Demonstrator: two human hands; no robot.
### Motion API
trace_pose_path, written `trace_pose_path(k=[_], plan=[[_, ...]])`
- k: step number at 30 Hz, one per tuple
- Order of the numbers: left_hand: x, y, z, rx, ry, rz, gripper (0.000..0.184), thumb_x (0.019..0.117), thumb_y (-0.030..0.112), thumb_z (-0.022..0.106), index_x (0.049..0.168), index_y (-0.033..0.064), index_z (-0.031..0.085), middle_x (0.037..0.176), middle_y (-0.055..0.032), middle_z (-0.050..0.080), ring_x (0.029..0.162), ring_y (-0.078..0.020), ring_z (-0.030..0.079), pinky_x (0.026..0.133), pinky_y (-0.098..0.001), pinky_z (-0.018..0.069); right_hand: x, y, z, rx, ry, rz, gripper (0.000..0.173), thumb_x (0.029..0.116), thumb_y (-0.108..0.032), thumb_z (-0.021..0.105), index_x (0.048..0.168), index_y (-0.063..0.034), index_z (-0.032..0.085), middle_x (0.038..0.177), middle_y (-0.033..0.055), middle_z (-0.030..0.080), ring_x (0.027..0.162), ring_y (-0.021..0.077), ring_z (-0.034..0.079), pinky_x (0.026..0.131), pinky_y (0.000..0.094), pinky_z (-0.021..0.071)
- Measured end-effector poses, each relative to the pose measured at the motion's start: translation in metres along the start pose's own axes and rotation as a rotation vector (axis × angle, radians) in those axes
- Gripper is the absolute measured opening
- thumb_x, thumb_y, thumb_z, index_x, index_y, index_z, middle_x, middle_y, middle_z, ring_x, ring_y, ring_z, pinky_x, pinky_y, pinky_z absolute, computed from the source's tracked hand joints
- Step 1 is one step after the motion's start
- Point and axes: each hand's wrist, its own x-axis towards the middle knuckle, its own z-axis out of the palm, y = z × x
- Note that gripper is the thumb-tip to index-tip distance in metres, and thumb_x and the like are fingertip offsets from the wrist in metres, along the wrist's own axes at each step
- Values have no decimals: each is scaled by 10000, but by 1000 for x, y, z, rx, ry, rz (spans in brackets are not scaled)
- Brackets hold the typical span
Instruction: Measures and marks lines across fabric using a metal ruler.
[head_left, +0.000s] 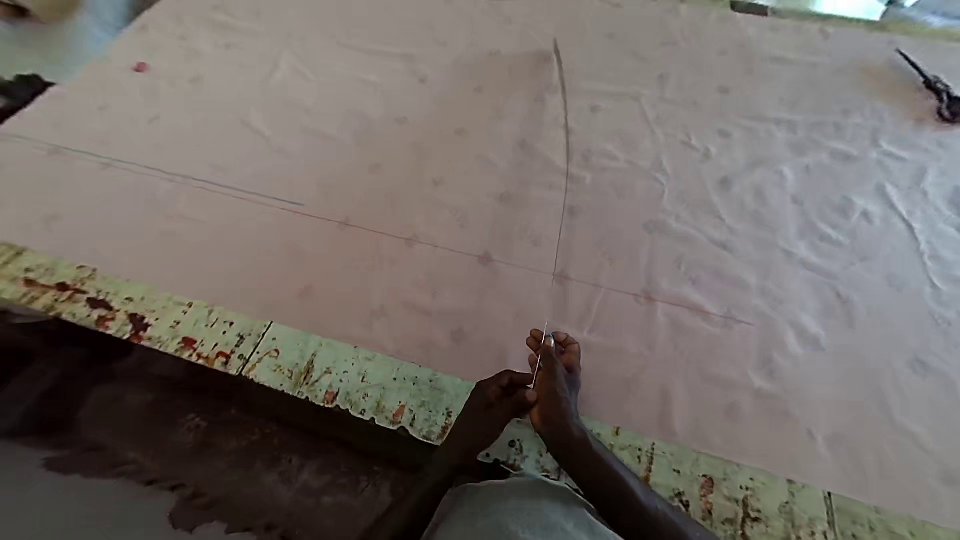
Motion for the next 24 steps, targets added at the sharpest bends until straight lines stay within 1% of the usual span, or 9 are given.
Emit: trace_pose_path(k=[3,6,9,12,14,17,19,22,24], plan=[[0,2,15,29,54,-22,234,1016,159,639,1193,10,670,987,-121,726,838,-197,712,808,-349,610,0,-4,-11,-62,-54,8,215,1083,-266,506,1265,-169,443,1310,26,619,1155,162,588,907,408,464],[-3,-13,28,-50,108,-48,251,1075,184,529,1178,-5,658,953,-139,721,819,-205,717,804,-358,615,6,4,-26,-157,-113,-33,174,1065,-250,548,1206,-158,500,1065,37,636,802,132,595,646,308,487],[-9,-29,35,-193,269,-108,292,1106,170,442,1223,-53,591,945,-208,749,809,-269,759,773,-391,638,15,4,-44,-240,-251,-47,177,1062,-202,542,1220,-127,522,981,62,606,853,165,604,750,379,520],[-12,-43,34,-213,445,-132,349,1083,88,464,1423,10,481,916,-221,737,759,-289,754,711,-388,645,48,-1,-64,-459,-339,-167,318,1066,-199,520,1357,-70,508,1302,83,610,1120,171,609,934,399,515],[-13,-48,30,-181,516,-112,416,1077,78,462,1491,51,437,892,-214,734,728,-283,746,684,-379,641,99,-13,-63,-611,-403,-341,336,1063,-161,499,1367,-16,503,1366,121,618,1176,197,626,984,414,524],[-12,-50,26,-141,581,-117,417,1071,105,510,1482,58,462,877,-202,730,720,-288,744,676,-385,644,192,-43,-34,-890,-544,-634,308,1065,-139,482,1330,10,530,1325,147,659,1123,274,681,934,499,559],[-9,-52,27,-84,617,-130,472,1034,126,599,1485,75,466,886,-181,726,716,-283,740,665,-390,648,254,-64,-3,-1073,-671,-775,331,1074,-152,447,1358,-1,526,1345,161,642,1173,322,660,967,548,539],[-7,-57,32,148,658,-192,611,945,232,749,1483,143,475,878,-91,722,640,-215,723,600,-360,657,322,-81,36,-1283,-821,-919,393,1057,-105,462,1435,-6,505,1330,176,635,1244,353,612,1073,540,481],[-3,-55,32,304,654,-272,626,932,291,762,1474,179,471,845,-46,708,601,-168,698,574,-339,638,350,-82,47,-1363,-883,-995,338,1053,-97,480,1377,-17,530,1318,166,640,1223,351,617,1077,514,468]])
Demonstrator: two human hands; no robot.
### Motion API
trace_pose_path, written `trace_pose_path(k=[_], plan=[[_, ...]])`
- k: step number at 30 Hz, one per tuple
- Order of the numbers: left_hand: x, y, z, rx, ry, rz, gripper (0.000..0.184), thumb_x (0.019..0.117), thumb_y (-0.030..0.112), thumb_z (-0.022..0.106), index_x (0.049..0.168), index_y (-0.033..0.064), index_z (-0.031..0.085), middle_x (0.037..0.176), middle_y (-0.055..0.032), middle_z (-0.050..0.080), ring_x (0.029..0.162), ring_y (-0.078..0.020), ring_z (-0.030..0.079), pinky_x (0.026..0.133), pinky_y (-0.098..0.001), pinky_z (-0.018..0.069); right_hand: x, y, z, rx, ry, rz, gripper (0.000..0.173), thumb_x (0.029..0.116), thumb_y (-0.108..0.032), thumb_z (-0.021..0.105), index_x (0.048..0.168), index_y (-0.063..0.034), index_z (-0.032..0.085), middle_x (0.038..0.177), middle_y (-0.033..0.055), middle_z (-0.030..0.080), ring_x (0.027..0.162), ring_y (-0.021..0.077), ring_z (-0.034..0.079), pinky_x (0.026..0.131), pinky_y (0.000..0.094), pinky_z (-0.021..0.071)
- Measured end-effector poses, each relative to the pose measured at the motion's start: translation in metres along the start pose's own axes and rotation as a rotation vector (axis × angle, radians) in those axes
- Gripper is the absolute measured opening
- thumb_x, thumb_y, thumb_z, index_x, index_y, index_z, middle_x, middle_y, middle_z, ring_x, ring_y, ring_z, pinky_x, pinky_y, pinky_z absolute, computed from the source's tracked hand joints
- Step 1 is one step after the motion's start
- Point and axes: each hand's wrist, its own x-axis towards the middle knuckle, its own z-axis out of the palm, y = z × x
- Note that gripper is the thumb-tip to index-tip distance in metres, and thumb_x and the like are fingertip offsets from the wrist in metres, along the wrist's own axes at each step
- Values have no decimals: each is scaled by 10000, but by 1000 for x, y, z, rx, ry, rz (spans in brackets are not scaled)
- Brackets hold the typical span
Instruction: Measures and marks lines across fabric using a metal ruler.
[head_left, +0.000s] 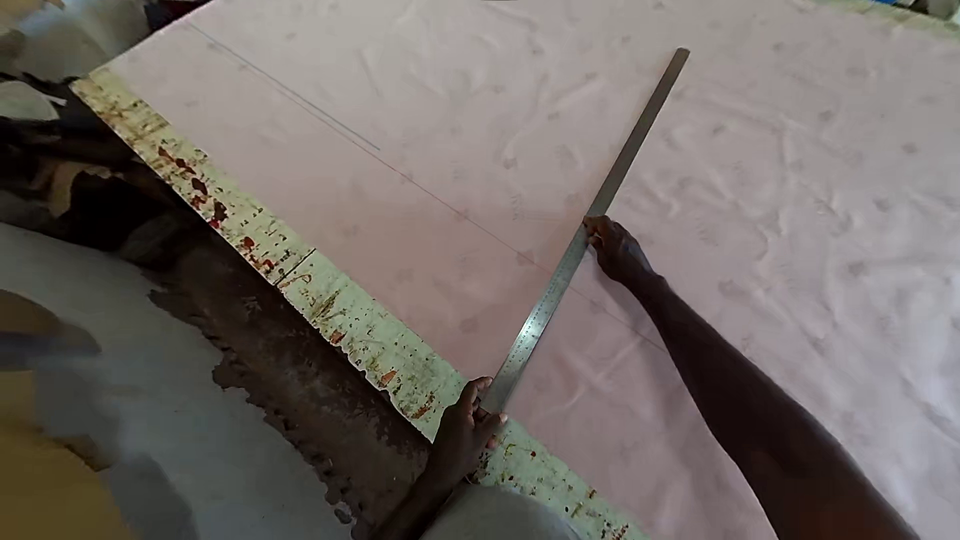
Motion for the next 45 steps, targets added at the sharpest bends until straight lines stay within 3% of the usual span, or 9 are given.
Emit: trace_pose_path(k=[2,5,9,12,16,19,26,34,45], plan=[[5,4,-1,230,-3,-11,622,939,411,727,1478,223,480,796,-13,672,603,-142,665,597,-347,616,2,12,1,-63,-3,-15,331,1059,-109,474,1378,-52,540,1341,137,640,1218,336,624,1071,499,478],[9,14,-1,515,-24,22,618,953,513,668,1495,274,492,802,-44,681,707,-218,657,717,-462,569,-19,19,-3,-91,31,40,352,1067,-118,421,1397,-56,528,1438,124,589,1293,334,585,1094,493,459],[10,13,-1,628,-30,133,549,989,495,631,1481,287,507,780,-32,685,681,-226,662,666,-477,564,-62,25,-13,-37,112,160,316,1082,-176,416,1339,-41,539,1460,112,581,1359,293,548,1113,477,453],[13,9,-5,647,-62,256,544,992,487,633,1486,294,513,788,-22,684,659,-206,649,638,-458,559,-80,32,-18,-17,149,188,298,1087,-194,411,1303,-28,531,1464,108,584,1393,266,526,1125,467,447],[16,18,-19,663,-223,253,567,1007,399,644,1541,356,459,762,-31,660,649,-214,622,648,-463,546,-83,38,-17,11,164,191,302,1086,-198,393,1291,-19,524,1471,116,576,1397,276,519,1122,473,441],[17,19,-21,641,-240,302,510,1015,333,642,1510,343,520,808,-33,694,665,-199,628,674,-458,554,-82,43,-14,29,183,155,294,1085,-210,401,1263,-16,530,1470,120,574,1426,265,485,1166,440,399],[10,15,-11,582,-139,374,375,1041,274,598,1413,284,639,1041,-30,766,840,-200,715,782,-486,581,-80,47,-16,24,148,114,293,1073,-227,401,1228,-24,545,1493,101,559,1452,269,447,1197,440,338],[1,7,-2,593,-8,436,339,1057,264,560,1376,229,670,1069,-48,764,880,-209,728,793,-492,586,-79,41,-15,-4,165,146,318,1085,-240,381,1274,-30,527,1481,95,566,1439,241,463,1216,424,319],[3,-2,4,579,63,477,313,1057,255,558,1337,235,697,1055,-33,767,908,-199,734,793,-467,590,-79,43,-12,-20,163,151,319,1084,-248,373,1264,-39,533,1490,98,556,1445,244,453,1206,407,329]])
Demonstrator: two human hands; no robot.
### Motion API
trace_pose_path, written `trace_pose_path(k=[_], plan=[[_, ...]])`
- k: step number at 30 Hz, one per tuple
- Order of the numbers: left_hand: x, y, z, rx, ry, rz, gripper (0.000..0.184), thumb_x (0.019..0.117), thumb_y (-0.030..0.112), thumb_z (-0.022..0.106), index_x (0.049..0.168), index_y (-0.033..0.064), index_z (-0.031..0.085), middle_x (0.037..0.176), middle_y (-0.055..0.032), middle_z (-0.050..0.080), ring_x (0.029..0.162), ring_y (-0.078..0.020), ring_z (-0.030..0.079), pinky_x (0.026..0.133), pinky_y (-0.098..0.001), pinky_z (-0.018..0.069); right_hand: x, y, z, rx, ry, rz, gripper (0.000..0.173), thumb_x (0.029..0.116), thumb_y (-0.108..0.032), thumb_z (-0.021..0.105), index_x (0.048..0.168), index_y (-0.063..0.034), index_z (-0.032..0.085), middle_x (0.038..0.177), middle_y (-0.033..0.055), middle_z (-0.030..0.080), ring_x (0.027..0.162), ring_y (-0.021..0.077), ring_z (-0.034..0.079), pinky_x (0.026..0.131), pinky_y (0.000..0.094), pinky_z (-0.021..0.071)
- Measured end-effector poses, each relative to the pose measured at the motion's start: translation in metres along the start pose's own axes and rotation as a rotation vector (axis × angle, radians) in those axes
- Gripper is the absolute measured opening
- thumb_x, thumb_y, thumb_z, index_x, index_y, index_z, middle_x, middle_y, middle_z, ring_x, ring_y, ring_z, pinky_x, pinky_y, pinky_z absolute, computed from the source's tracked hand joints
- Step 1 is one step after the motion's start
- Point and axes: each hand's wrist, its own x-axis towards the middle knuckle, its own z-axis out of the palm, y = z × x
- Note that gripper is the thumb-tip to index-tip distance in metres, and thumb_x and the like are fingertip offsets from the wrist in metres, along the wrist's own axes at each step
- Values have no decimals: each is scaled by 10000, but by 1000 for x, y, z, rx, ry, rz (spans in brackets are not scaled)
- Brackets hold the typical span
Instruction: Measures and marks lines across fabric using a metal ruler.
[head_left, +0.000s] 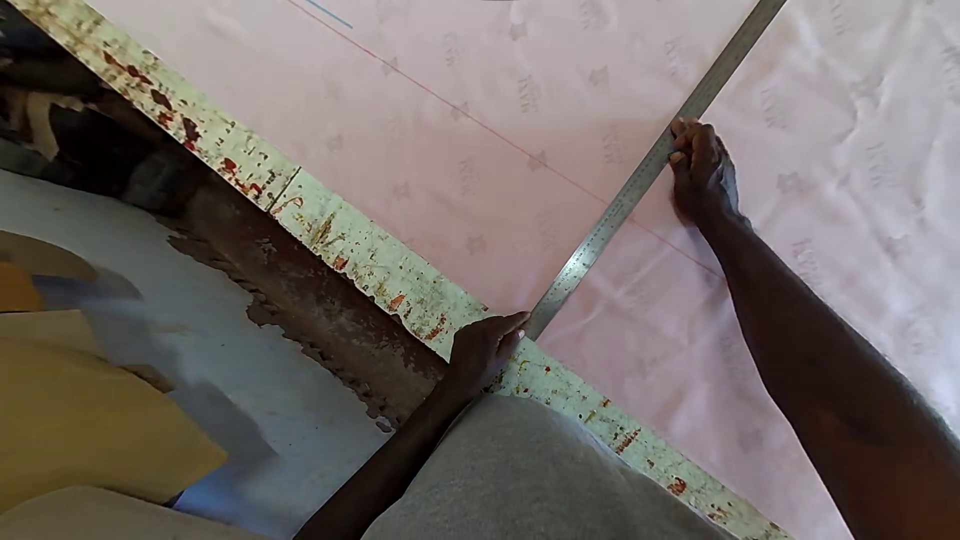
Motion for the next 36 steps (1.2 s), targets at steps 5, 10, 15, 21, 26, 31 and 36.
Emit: trace_pose_path(k=[5,10,15,21,26,31,36], plan=[[0,-1,3,-3,21,-28,314,1053,284,555,1329,267,704,1053,-16,767,892,-171,729,793,-448,590,0,0,1,-15,10,0,315,1088,-242,368,1260,-36,533,1466,108,571,1445,243,455,1220,410,316],[1,3,0,-9,-21,-62,317,1061,287,541,1336,274,700,1100,-5,764,931,-163,726,826,-445,584,-1,-3,-1,-17,24,8,307,1086,-218,385,1274,-24,530,1441,131,586,1376,275,524,1166,425,385],[2,7,-3,-6,-51,-89,324,1064,285,535,1348,269,690,1130,-16,760,960,-189,728,850,-482,581,-2,-5,-2,-31,19,28,305,1081,-205,405,1293,-25,529,1438,129,589,1355,286,543,1147,447,410],[1,6,-2,8,-34,-65,318,1070,286,531,1343,265,692,1106,-11,757,931,-180,721,813,-465,584,-3,-6,0,-36,38,28,317,1079,-194,403,1307,-15,531,1412,145,598,1349,287,546,1161,441,395],[1,2,3,64,-16,-49,321,1058,306,527,1331,289,695,1049,14,743,866,-158,709,762,-430,596,-5,5,-7,296,159,52,339,1030,-178,463,1294,14,558,1388,157,624,1260,241,623,1035,434,517],[16,10,3,137,-30,-57,315,1026,369,537,1248,253,727,1012,-21,659,878,-173,662,741,-388,585,-46,-34,-20,458,67,86,148,953,-80,660,1079,-18,707,1070,106,700,878,160,695,773,346,604],[36,26,2,154,-91,-128,471,938,529,682,1191,132,658,953,-31,672,799,-194,667,710,-409,578,-60,-43,-12,498,-31,51,98,928,-58,706,1018,-33,739,959,64,713,760,95,676,720,272,598]])
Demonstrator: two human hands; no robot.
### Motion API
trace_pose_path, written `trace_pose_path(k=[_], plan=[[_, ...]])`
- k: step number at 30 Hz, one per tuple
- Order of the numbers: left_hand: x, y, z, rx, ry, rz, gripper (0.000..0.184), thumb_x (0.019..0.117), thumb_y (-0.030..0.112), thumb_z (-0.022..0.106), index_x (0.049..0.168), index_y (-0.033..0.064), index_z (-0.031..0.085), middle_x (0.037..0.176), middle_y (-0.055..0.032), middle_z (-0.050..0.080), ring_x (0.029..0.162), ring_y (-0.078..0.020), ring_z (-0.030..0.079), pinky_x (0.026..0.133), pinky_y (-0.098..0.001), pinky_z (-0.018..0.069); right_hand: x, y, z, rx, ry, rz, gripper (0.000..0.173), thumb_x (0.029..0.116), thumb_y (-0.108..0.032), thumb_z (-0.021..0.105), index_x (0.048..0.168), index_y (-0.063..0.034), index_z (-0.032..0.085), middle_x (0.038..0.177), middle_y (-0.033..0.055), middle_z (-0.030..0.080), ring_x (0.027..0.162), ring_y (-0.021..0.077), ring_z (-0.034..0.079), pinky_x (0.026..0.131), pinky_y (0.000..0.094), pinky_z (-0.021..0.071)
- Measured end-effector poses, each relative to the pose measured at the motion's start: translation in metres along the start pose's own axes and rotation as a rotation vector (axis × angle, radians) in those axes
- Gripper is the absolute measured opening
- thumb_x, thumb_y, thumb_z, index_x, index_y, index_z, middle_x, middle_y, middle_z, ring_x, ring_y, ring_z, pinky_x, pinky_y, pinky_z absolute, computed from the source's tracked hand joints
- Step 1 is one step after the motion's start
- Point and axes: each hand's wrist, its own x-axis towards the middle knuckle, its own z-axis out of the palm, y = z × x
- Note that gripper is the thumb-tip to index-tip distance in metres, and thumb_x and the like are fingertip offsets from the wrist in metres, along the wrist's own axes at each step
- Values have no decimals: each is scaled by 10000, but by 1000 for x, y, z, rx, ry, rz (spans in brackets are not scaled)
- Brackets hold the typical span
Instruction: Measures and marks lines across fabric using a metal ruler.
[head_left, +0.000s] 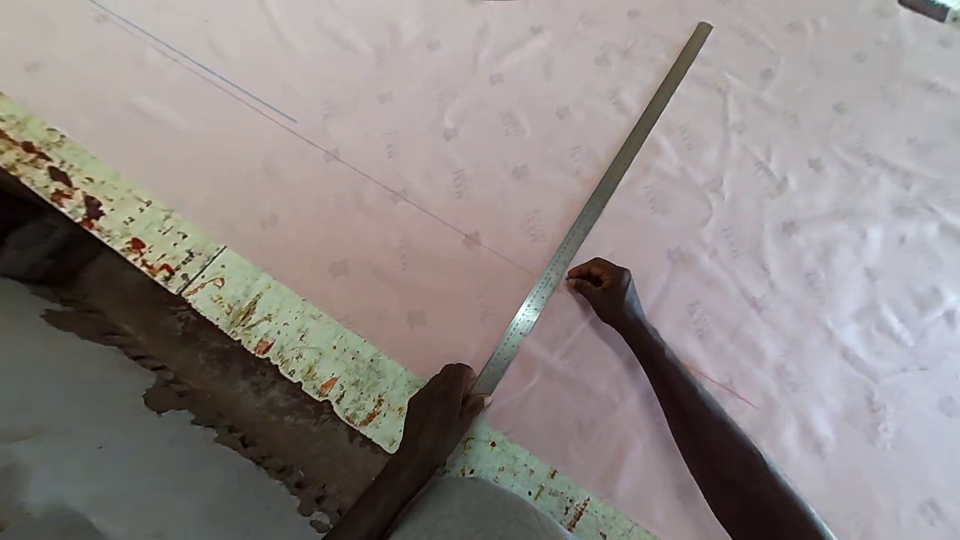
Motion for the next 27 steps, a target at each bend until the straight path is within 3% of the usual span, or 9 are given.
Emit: trace_pose_path(k=[7,13,18,21,22,24,25,27], plan=[[13,21,-18,-2,-267,-240,432,938,483,704,1223,168,626,862,-12,672,787,-205,662,744,-448,554,8,7,4,-83,-78,-54,108,941,-112,690,1012,-61,753,967,60,708,789,123,675,737,326,592],[18,17,-17,-72,-292,-296,437,911,471,744,1205,171,625,847,-4,655,770,-185,651,741,-433,557,9,8,5,-251,-79,-169,96,940,-101,666,968,-56,746,940,81,690,827,183,679,757,386,590],[18,17,-17,-78,-272,-301,440,892,461,767,1184,163,629,834,-9,644,768,-193,645,734,-443,556,18,-5,5,-536,-230,-289,112,934,-118,626,900,-54,710,901,118,658,893,279,672,787,438,574],[15,25,-17,-45,-214,-269,398,894,404,773,1143,122,642,946,-47,646,863,-220,651,798,-456,559,41,-46,-15,-680,-533,-41,91,891,-151,694,891,-61,708,885,145,681,870,348,681,733,568,543],[13,27,-16,-29,-188,-248,373,898,378,765,1130,115,640,1020,-58,637,923,-223,648,839,-447,562,47,-52,-24,-611,-530,17,89,885,-153,709,900,-65,720,872,130,698,852,330,688,732,574,544],[11,29,-13,-52,-143,-214,353,903,322,759,1135,87,635,1042,-89,645,953,-249,654,869,-458,561,47,-54,-41,-315,-357,110,126,905,-115,695,998,-37,730,851,109,708,773,254,682,729,506,560],[10,26,-12,-96,-132,-208,361,904,313,761,1152,87,626,980,-84,666,900,-246,669,837,-461,568,39,-57,-47,-173,-266,180,210,935,-104,662,1121,-16,705,878,123,698,750,241,671,711,477,570],[8,17,-10,-287,-167,-185,462,899,325,777,1258,94,600,904,-64,679,816,-220,673,796,-445,576,3,-62,-45,58,-119,342,293,993,-121,616,1267,-26,658,999,153,690,813,252,678,747,476,593]])
